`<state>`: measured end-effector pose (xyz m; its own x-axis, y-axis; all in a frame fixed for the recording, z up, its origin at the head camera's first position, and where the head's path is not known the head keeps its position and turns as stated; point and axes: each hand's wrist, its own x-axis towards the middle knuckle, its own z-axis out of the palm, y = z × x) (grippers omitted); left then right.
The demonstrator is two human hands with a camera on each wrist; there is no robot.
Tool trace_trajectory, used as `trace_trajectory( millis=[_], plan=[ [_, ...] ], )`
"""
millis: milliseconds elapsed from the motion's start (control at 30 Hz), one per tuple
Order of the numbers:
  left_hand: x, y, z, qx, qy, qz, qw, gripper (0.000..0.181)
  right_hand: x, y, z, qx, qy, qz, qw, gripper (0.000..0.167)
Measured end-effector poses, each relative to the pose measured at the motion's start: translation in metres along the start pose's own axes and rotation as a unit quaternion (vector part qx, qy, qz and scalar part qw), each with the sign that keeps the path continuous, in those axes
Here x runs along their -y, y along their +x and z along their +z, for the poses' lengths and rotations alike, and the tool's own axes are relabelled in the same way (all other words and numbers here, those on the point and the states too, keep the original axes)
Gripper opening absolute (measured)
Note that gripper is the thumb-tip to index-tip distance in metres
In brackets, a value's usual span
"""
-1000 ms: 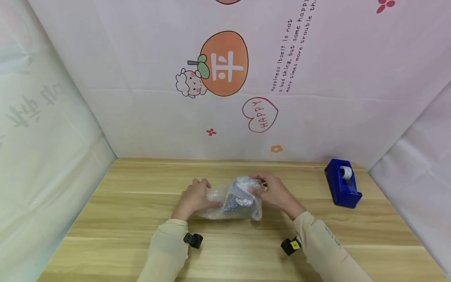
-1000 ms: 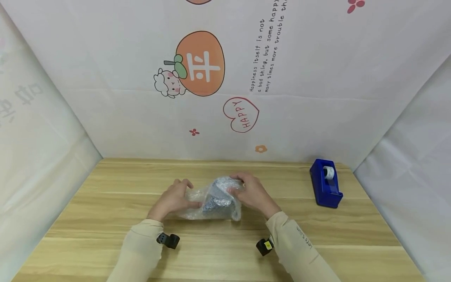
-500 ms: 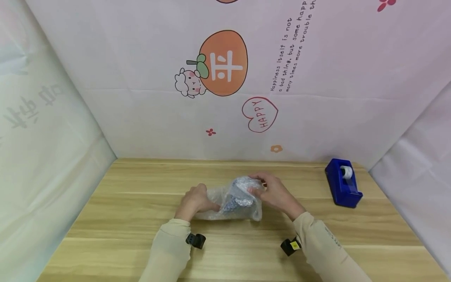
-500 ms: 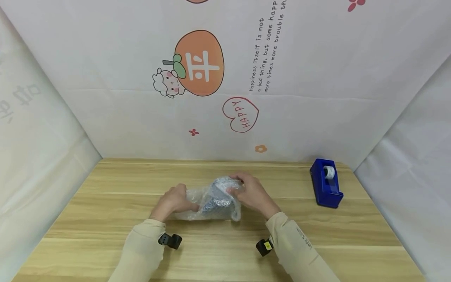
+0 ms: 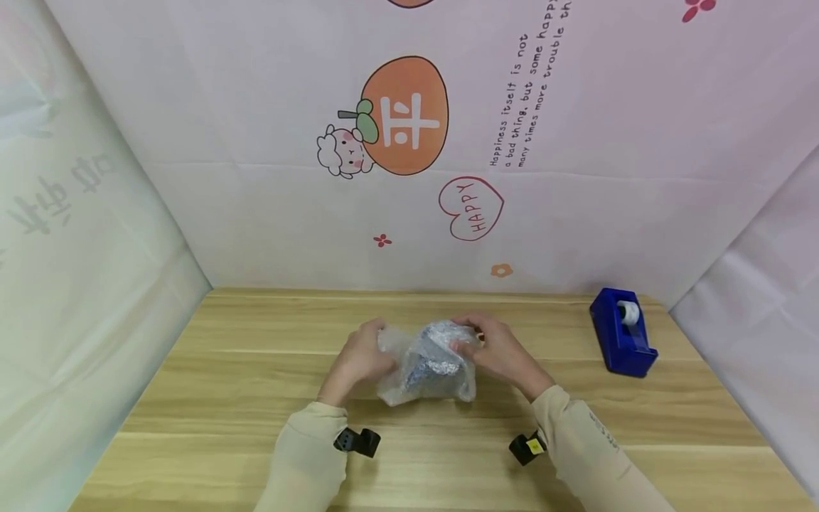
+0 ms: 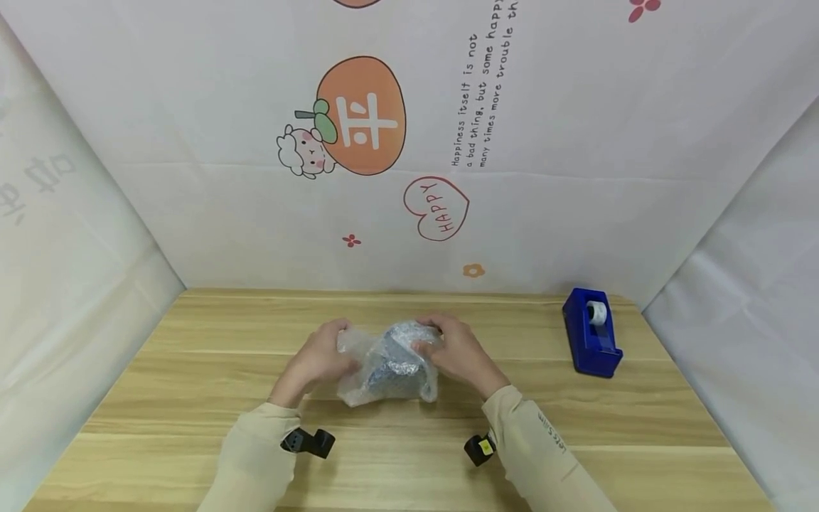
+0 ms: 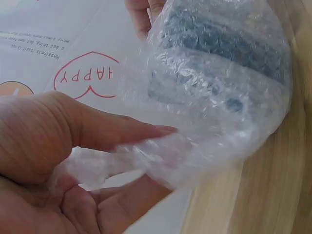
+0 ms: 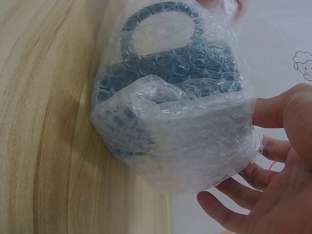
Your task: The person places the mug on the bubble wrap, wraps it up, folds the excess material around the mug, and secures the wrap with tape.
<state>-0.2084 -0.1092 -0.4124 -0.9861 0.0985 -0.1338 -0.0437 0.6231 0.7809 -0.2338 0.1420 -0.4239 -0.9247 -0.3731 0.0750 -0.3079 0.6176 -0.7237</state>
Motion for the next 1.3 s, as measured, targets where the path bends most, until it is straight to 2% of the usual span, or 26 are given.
trace_trajectory(
  millis=[200, 233, 400, 467, 533, 667, 767, 833, 933, 1100, 1300],
  plan=[
    [-0.001, -0.001, 0.003, -0.029, -0.064, 0.000, 0.9976, 0.055, 0.001, 0.000, 0.001, -0.002, -0.001, -0.002, 1.0000, 0.040],
    [-0.001, -0.001, 0.004, -0.035, -0.071, -0.002, 0.9968, 0.058, 0.001, -0.001, 0.001, -0.001, -0.002, -0.001, 1.0000, 0.040],
    [-0.002, -0.002, 0.010, -0.069, -0.117, -0.004, 0.9907, 0.025, 0.001, -0.001, 0.000, -0.002, -0.001, 0.004, 1.0000, 0.040],
    [-0.002, -0.002, 0.012, -0.080, -0.132, 0.005, 0.9880, 0.017, 0.002, -0.001, -0.001, -0.002, 0.001, 0.004, 1.0000, 0.040],
    [-0.002, -0.003, 0.014, -0.090, -0.140, 0.019, 0.9859, 0.023, 0.002, -0.001, -0.001, -0.003, 0.002, 0.002, 1.0000, 0.040],
    [-0.002, -0.004, 0.015, -0.100, -0.124, 0.064, 0.9851, 0.024, 0.002, 0.000, -0.002, -0.004, 0.003, 0.001, 1.0000, 0.040],
    [-0.004, -0.004, 0.015, -0.091, -0.118, 0.081, 0.9855, 0.017, 0.003, 0.000, -0.002, -0.005, 0.004, 0.002, 1.0000, 0.040],
    [-0.007, -0.003, 0.014, -0.083, -0.117, 0.082, 0.9862, 0.026, 0.003, 0.000, -0.003, -0.006, 0.005, 0.002, 1.0000, 0.040],
    [-0.010, -0.003, 0.014, -0.075, -0.121, 0.068, 0.9875, 0.036, 0.003, 0.000, -0.003, -0.009, 0.003, 0.001, 1.0000, 0.040],
    [-0.019, -0.007, 0.018, -0.106, -0.086, 0.063, 0.9887, 0.032, 0.003, 0.000, -0.001, -0.011, 0.005, 0.002, 0.9999, 0.040],
    [-0.036, -0.010, 0.030, -0.140, -0.030, 0.079, 0.9865, 0.025, 0.002, -0.002, 0.002, -0.016, 0.002, 0.008, 0.9998, 0.041]
  ],
)
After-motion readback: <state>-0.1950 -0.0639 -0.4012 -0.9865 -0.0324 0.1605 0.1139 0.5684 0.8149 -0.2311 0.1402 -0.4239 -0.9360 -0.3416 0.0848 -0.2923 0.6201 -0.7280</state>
